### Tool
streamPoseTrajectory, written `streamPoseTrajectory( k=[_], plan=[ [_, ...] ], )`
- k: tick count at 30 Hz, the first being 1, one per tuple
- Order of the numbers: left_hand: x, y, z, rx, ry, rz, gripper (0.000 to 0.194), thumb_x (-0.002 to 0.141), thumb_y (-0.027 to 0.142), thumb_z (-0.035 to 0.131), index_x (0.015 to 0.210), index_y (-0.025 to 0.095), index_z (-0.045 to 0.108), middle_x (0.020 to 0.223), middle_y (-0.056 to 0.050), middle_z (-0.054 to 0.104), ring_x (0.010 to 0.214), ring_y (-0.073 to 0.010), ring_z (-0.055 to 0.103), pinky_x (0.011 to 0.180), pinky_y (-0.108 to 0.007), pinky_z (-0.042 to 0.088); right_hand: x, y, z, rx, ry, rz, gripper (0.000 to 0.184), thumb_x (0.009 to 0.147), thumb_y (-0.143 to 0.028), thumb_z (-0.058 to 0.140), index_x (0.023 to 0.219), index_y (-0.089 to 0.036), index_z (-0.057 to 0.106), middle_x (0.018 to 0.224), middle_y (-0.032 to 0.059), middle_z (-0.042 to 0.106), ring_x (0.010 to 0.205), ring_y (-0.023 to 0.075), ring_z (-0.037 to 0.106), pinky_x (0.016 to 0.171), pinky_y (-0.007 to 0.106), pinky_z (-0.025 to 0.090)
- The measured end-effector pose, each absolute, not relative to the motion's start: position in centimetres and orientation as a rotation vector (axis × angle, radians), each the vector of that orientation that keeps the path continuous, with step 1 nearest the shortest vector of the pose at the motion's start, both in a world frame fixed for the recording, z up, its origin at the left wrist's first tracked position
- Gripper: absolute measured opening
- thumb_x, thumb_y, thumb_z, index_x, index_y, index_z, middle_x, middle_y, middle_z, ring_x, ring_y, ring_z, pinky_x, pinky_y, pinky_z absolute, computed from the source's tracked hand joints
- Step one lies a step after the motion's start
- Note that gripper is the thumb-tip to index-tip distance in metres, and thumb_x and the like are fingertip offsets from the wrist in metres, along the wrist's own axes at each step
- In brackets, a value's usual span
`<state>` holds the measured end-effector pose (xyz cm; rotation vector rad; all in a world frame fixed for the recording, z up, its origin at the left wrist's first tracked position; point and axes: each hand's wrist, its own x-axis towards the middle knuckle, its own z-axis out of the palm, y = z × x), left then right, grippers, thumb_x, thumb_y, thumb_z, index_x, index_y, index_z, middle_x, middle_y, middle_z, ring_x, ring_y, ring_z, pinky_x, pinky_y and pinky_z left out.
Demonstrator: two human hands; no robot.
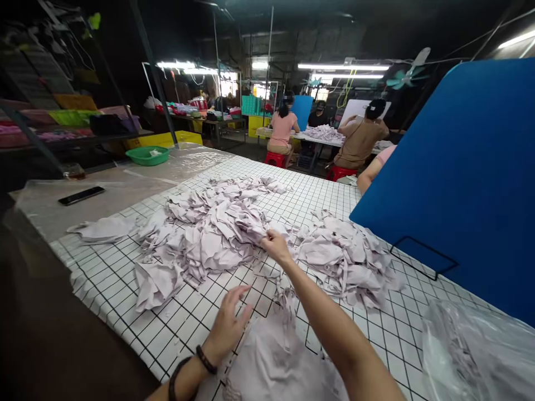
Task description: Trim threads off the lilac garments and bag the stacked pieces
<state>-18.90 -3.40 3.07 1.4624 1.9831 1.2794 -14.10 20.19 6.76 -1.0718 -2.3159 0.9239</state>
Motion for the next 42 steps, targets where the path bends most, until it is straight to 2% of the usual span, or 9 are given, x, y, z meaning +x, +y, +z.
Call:
streamPoseTrajectory(
  k=[3,7,16,19,24,28,31,38,42],
  plan=[
    [-20.9,-0.6,3.5,1.412,2.016,1.419,0.037,0.091,0.032,0.043,0.127,0.023,0.046,0.124,-0.010,0.052,0.114,-0.0226,0.050,0.096,-0.041,0.044,-8.2,21.3,9.0,-0.936,-1.919,1.201,0.010,0.076,-0.024,0.047,0.079,-0.017,0.055,0.069,-0.0002,0.054,0.058,0.0111,0.046,0.052,0.022,0.037],
    [-20.3,5.3,4.4,1.670,1.906,1.480,0.041,0.090,0.031,0.046,0.129,0.021,0.046,0.130,-0.010,0.049,0.123,-0.0225,0.043,0.105,-0.040,0.034,-1.5,21.5,12.0,-0.834,-1.522,1.471,0.007,0.067,-0.021,0.057,0.069,-0.018,0.050,0.060,-0.0041,0.048,0.050,0.0083,0.042,0.048,0.021,0.034],
    [-16.1,11.5,3.8,1.721,1.399,1.271,0.038,0.089,0.045,0.045,0.110,0.021,0.065,0.110,-0.009,0.063,0.108,-0.0238,0.052,0.098,-0.037,0.037,3.7,20.3,12.1,-1.061,-1.528,1.764,0.016,0.059,-0.019,0.061,0.071,-0.017,0.052,0.056,-0.0057,0.045,0.046,0.0062,0.036,0.043,0.019,0.027],
    [-15.5,10.9,3.3,1.408,1.424,1.331,0.042,0.083,0.052,0.051,0.101,0.019,0.069,0.107,-0.010,0.063,0.108,-0.0261,0.051,0.099,-0.040,0.035,3.9,19.9,12.1,-1.062,-1.627,1.596,0.016,0.065,-0.025,0.062,0.074,-0.017,0.052,0.059,-0.0051,0.046,0.048,0.0074,0.039,0.045,0.020,0.030],
    [-14.3,10.6,4.3,0.598,0.702,1.242,0.064,0.084,0.064,0.037,0.111,0.012,0.063,0.107,-0.014,0.065,0.095,-0.0257,0.060,0.083,-0.038,0.047,2.1,15.3,12.5,-0.930,-2.186,0.957,0.018,0.080,-0.027,0.053,0.093,-0.018,0.062,0.082,0.0044,0.061,0.068,0.0143,0.053,0.058,0.025,0.041],
    [-15.0,10.9,5.3,0.265,0.499,1.375,0.041,0.082,0.040,0.055,0.110,0.011,0.062,0.096,-0.011,0.070,0.091,-0.0246,0.064,0.087,-0.038,0.047,1.0,10.7,11.8,-0.670,-2.647,0.781,0.025,0.081,-0.023,0.053,0.104,-0.024,0.064,0.089,0.0036,0.066,0.077,0.0158,0.058,0.067,0.027,0.042],
    [-16.8,10.4,5.1,0.178,0.435,1.419,0.040,0.082,0.029,0.053,0.117,0.009,0.058,0.103,-0.012,0.069,0.099,-0.0266,0.063,0.097,-0.043,0.042,1.6,10.8,10.7,-0.820,-2.524,0.962,0.025,0.081,-0.021,0.051,0.101,-0.023,0.065,0.088,0.0032,0.067,0.073,0.0147,0.059,0.065,0.026,0.043],
    [-19.8,7.6,4.4,0.198,0.202,1.376,0.055,0.081,0.030,0.044,0.131,0.008,0.048,0.120,-0.015,0.062,0.119,-0.0309,0.052,0.107,-0.050,0.027,0.9,15.5,8.5,-1.122,-1.714,1.592,0.031,0.071,-0.023,0.060,0.101,-0.017,0.061,0.104,0.0069,0.064,0.084,0.0157,0.058,0.069,0.026,0.045],
    [-19.8,7.0,5.2,0.228,0.214,1.352,0.058,0.079,0.030,0.042,0.132,0.007,0.047,0.124,-0.015,0.059,0.123,-0.0321,0.048,0.108,-0.050,0.026,-1.3,15.3,7.9,-1.018,-1.652,1.938,0.029,0.070,-0.039,0.068,0.079,-0.013,0.062,0.070,0.0016,0.059,0.057,0.0090,0.049,0.052,0.021,0.036]
  ],
)
